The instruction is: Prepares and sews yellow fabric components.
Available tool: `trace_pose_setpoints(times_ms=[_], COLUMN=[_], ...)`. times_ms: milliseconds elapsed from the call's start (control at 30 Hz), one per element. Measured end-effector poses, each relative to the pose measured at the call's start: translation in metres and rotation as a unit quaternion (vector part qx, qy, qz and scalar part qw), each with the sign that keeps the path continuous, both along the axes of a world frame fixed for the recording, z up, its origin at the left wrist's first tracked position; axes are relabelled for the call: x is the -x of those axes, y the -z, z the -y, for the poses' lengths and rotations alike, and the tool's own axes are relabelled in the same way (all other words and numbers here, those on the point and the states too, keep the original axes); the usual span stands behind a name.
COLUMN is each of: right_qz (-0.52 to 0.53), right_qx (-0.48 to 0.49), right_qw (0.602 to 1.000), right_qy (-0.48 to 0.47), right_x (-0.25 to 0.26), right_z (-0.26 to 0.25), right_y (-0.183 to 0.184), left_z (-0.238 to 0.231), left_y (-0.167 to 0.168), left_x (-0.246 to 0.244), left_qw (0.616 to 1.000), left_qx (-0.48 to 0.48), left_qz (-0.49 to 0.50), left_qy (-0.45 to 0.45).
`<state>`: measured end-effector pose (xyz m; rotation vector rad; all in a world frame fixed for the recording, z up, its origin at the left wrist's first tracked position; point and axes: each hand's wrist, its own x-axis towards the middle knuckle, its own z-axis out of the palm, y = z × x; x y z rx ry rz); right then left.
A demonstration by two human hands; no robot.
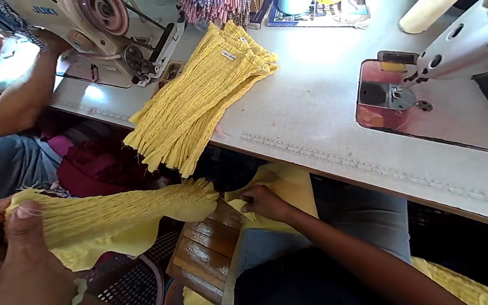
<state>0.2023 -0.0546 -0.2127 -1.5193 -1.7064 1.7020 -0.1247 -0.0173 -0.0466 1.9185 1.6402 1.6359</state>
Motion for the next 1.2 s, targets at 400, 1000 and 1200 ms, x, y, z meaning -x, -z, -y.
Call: trace_pose_setpoints(times_ms=[400, 1000, 1200], right_qz=[-0.071, -0.166, -0.146], right_qx=[-0.007, -0.411, -0.406], right_qw=[0.993, 0.87, 0.847], right_qy=[0.094, 0.218, 0.311], right_x=[-0.01, -0.054, -0.048], right_z=[0.009, 0.044, 0.043], right_y=[0.0, -0.12, -0.112], left_z=[-0.016, 0.017, 0.024], left_y=[0.008, 0.029, 0.033], left_x=[-0.027, -0.205, -0.209], left_qw=[0.995, 0.862, 0.858], left_qx=[-0.01, 0.238, 0.237], left_qz=[-0.026, 0.17, 0.164], left_qy=[0.093, 0.414, 0.425])
